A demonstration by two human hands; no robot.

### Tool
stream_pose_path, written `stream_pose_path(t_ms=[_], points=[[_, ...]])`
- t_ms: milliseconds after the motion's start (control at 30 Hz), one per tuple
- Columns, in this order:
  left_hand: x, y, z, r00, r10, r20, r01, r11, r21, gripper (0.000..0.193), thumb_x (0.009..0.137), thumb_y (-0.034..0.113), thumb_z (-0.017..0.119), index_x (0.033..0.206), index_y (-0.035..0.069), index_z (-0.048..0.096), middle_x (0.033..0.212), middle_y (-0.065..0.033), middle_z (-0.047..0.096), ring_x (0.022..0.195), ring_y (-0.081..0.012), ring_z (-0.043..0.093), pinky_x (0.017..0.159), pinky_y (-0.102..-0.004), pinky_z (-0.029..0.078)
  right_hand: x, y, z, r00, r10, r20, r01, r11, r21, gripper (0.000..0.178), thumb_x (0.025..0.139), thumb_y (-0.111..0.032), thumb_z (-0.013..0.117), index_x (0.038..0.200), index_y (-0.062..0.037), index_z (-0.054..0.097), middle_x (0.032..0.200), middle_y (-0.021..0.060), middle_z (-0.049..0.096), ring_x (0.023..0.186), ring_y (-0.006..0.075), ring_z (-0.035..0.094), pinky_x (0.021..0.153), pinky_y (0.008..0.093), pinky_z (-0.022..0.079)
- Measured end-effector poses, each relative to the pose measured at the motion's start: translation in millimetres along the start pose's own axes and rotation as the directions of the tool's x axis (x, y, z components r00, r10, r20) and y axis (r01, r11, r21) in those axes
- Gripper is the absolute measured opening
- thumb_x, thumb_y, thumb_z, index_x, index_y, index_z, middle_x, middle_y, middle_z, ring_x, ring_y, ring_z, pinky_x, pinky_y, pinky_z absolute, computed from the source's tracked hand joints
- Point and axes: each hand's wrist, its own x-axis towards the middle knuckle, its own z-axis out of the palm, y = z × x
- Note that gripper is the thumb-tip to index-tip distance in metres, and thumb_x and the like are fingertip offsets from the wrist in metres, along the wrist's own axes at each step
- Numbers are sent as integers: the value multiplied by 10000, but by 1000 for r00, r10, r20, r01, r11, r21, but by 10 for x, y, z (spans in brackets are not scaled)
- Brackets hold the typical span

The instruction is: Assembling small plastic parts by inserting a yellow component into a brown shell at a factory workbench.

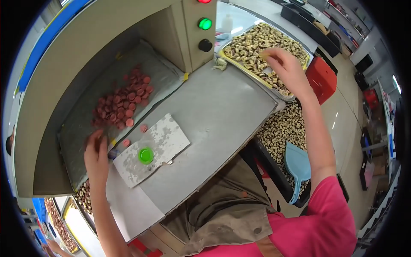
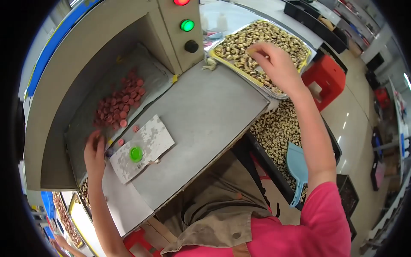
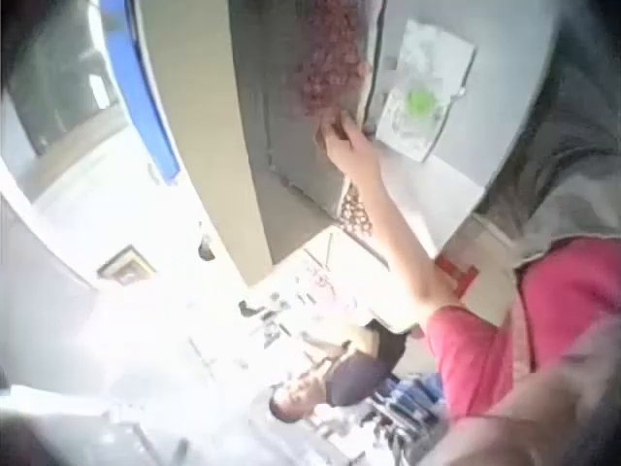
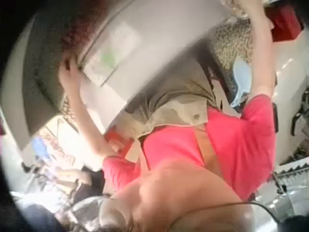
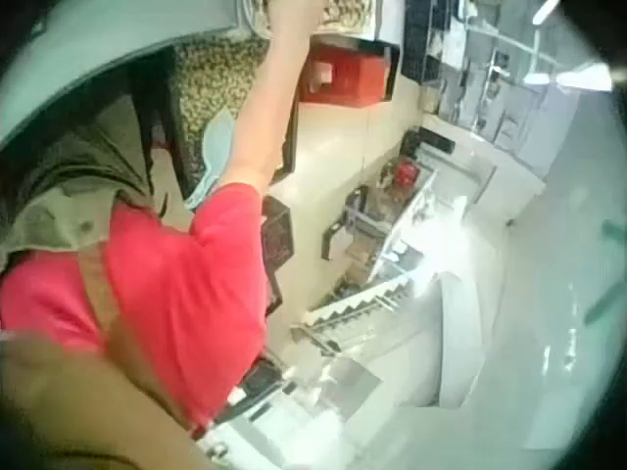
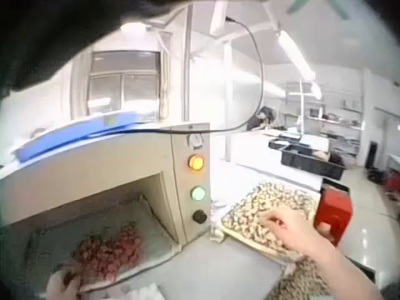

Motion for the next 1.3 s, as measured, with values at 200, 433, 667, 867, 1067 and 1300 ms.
stream_pose_path(t_ms=[200, 433, 667, 867, 1067, 1300], points=[[-722, 417, -57, 879, -476, -10, 340, 643, -686, 282, 906, 172, 535, 1159, 49, 530, 1032, -2, 550, 906, -51, 505, 781, -199, 401, 472, 328, 231, 953, -278, 120, 301, 912, -278, 171, 840, -176, 571, 928, -33, 601, 874, 101, 596, 803, 237, 581, 735, 336, 462], [-1457, 594, 129, 896, -423, 136, 256, 241, -936, 263, 900, 128, 535, 1144, 38, 494, 1032, -31, 569, 870, -86, 546, 753, -215, 446, 320, 52, 381, 951, -291, 103, 309, 900, -308, 157, 814, -144, 577, 922, -31, 562, 817, 108, 559, 786, 230, 566, 713, 329, 455], [-1565, 571, 431, 902, -350, 252, 241, -77, -968, 249, 895, 102, 534, 1132, 33, 507, 1030, -48, 580, 891, -125, 566, 796, -261, 457, -461, -986, 873, 807, -336, 487, 280, 942, 186, 176, 824, -127, 592, 984, -55, 575, 894, 65, 583, 791, 155, 565, 700, 287, 462], [-1593, 372, 404, 926, -268, 267, 185, -295, -937, 261, 910, 103, 503, 1163, 40, 494, 1027, -41, 581, 888, -128, 562, 795, -265, 455, -683, -1030, 1349, 776, -503, 381, 494, 860, 130, 148, 829, -132, 597, 945, -42, 618, 843, 90, 552, 766, 233, 556, 685, 313, 454], [-1613, 283, 365, 924, -268, 275, 178, -335, -925, 275, 920, 109, 480, 1183, 30, 475, 1023, -39, 581, 881, -122, 555, 782, -269, 454, -670, -1084, 1346, 828, -423, 368, 419, 903, 94, 191, 843, -137, 580, 1012, -49, 603, 882, 88, 543, 771, 228, 557, 688, 311, 450], [-1616, 221, 356, 917, -290, 274, 155, -373, -915, 288, 931, 123, 459, 1198, 18, 464, 1014, -34, 580, 881, -119, 555, 771, -263, 462, -713, -1298, 1311, 778, -367, 509, 346, 928, 139, 212, 848, -141, 575, 1042, -56, 587, 907, 86, 557, 801, 205, 566, 706, 310, 449]])
